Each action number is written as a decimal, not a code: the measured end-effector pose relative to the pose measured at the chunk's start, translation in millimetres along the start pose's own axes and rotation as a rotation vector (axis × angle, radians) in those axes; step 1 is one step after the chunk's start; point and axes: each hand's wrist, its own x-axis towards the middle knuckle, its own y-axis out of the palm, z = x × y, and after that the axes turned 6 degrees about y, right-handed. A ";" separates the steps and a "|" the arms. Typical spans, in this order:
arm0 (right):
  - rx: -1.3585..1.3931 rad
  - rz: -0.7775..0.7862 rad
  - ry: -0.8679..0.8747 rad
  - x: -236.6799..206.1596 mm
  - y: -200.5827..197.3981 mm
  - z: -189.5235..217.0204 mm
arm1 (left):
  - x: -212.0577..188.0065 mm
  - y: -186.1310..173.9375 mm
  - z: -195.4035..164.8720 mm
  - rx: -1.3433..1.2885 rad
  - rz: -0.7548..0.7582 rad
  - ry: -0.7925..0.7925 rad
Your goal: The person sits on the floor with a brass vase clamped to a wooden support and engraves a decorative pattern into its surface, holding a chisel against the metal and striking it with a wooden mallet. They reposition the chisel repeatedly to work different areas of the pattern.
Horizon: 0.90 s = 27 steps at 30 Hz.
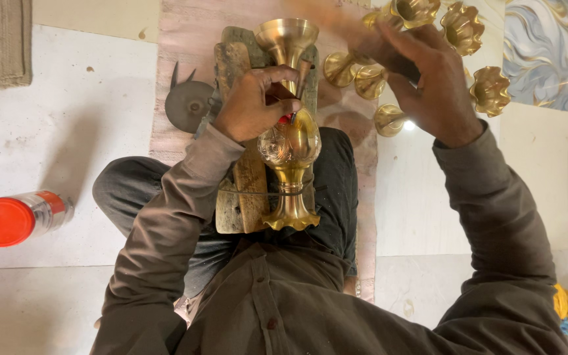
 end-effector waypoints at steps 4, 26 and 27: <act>-0.007 0.017 0.029 -1.2 -0.7 1.3 | -0.5 0.7 0.3 -0.107 0.017 -0.098; 0.156 -0.111 0.035 -11.9 -6.1 8.7 | -5.5 2.1 -2.9 0.044 -0.016 0.007; 0.004 -0.075 -0.007 -12.6 -6.1 8.5 | -5.3 2.9 -2.9 0.032 -0.012 -0.011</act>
